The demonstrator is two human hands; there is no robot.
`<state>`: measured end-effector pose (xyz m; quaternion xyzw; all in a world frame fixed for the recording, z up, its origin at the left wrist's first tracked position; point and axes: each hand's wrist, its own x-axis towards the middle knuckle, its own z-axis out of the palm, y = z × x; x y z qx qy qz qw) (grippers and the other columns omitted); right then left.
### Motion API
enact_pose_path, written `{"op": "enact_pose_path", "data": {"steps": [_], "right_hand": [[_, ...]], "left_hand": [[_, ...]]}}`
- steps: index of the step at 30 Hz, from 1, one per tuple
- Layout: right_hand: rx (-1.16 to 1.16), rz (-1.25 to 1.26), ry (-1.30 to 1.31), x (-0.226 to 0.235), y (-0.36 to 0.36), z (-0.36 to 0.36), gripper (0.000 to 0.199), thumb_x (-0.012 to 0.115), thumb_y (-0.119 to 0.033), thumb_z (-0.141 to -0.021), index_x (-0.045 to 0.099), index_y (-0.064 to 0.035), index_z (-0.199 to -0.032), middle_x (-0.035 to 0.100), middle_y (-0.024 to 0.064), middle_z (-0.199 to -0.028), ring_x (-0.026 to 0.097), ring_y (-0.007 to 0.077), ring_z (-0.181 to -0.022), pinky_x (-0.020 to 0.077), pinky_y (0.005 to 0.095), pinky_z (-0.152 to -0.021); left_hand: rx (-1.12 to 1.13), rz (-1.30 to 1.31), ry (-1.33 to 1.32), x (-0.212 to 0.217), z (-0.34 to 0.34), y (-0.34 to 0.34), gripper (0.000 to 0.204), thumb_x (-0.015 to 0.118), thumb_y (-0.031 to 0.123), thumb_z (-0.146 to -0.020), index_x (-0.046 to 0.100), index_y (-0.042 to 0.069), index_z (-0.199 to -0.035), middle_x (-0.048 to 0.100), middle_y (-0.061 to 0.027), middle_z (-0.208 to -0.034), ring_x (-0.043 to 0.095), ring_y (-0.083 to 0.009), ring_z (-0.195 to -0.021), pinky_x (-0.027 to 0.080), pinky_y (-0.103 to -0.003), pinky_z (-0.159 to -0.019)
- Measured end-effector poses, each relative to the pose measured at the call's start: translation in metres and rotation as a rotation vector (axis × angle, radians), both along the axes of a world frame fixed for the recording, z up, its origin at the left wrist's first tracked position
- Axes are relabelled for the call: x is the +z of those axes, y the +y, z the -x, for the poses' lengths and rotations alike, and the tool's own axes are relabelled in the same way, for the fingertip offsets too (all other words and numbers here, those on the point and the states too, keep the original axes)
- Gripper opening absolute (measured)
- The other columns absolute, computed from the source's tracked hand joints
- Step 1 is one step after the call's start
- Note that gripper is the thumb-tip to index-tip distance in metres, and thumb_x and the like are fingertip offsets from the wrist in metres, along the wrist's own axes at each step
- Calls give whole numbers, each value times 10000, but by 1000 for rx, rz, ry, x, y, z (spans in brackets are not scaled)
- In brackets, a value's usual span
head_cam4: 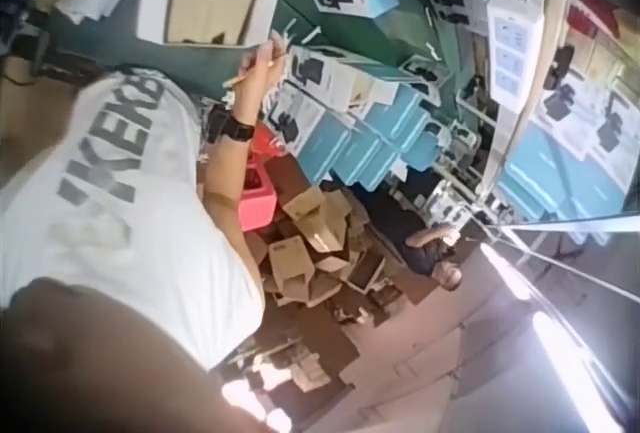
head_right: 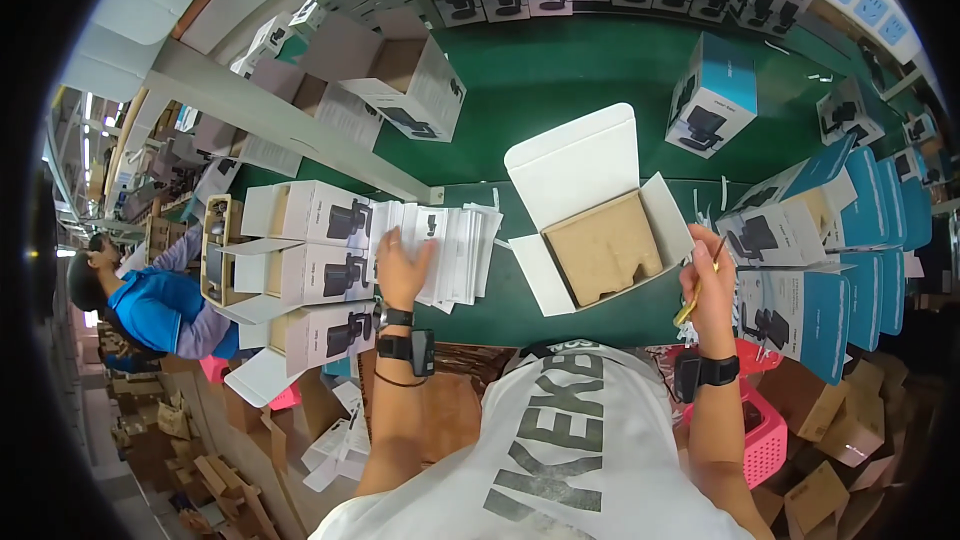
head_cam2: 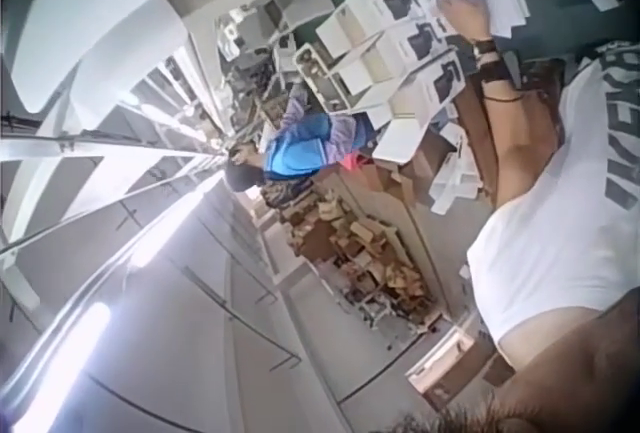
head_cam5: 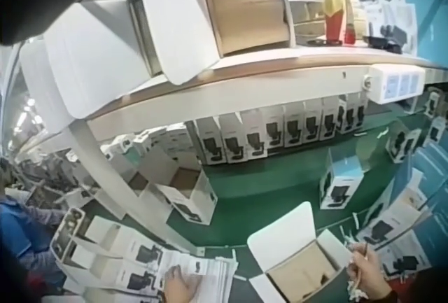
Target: The person places a manual into a white box, uses a yellow tool to apply tape, and slides it into a blue sleeve. They place the finished package on a shelf and repeat the process with several more boxes.
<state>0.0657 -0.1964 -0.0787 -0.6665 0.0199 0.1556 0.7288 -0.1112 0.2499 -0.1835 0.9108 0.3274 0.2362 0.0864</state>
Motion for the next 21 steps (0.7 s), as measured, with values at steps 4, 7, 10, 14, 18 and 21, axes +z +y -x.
{"op": "enact_pose_path", "data": {"steps": [4, 7, 10, 14, 18, 21], "right_hand": [[102, 11, 55, -21, -23, 23, 265, 607, -272, -1064, 624, -44, -1197, 546, -10, -752, 447, 62, -522, 341, 232, -469], [104, -53, 146, -33, -33, 47, 288, 574, -308, -1080, 599, -49, -1203, 561, 6, -749, 449, 81, -527, 351, 244, -476], [6, -133, 326, -53, -38, 73, 310, 562, -334, -1086, 587, -45, -1195, 570, 18, -738, 468, 99, -540, 371, 261, -485], [-151, -153, 574, -64, -42, 114, 304, 572, -333, -1083, 593, -41, -1167, 577, 23, -736, 514, 114, -575, 407, 267, -506], [-135, -106, 611, -72, -61, 123, 267, 588, -304, -1077, 602, -44, -1138, 594, 23, -767, 548, 116, -611, 438, 261, -534], [-115, -75, 559, -73, -64, 119, 240, 599, -280, -1072, 609, -46, -1124, 604, 20, -783, 556, 111, -622, 451, 256, -549]], "left_hand": [[-74, -64, 192, -9, -16, -11, 341, 735, 298, -905, 749, 8, -1083, 690, -223, -1152, 672, -424, -998, 553, -484, -870], [25, 111, 316, -21, -16, -8, 365, 763, 371, -880, 764, 10, -935, 694, -216, -1135, 699, -401, -910, 564, -495, -758], [41, 158, 280, -9, 1, 2, 337, 749, 328, -910, 719, -3, -850, 699, -213, -1061, 703, -384, -865, 549, -488, -711], [-53, 234, 34, 13, 12, 2, 309, 725, 268, -938, 675, -31, -1000, 698, -217, -995, 699, -395, -888, 538, -457, -751], [-154, 871, -763, 143, 2, -71, 462, 668, 121, -927, 553, -29, -1348, 645, -217, -1167, 663, -377, -1100, 518, -516, -1002], [-427, 1197, -1294, 237, -20, -149, 747, 594, 20, -909, 304, 43, -1597, 510, -289, -1364, 591, -431, -1236, 416, -602, -1166]]}}
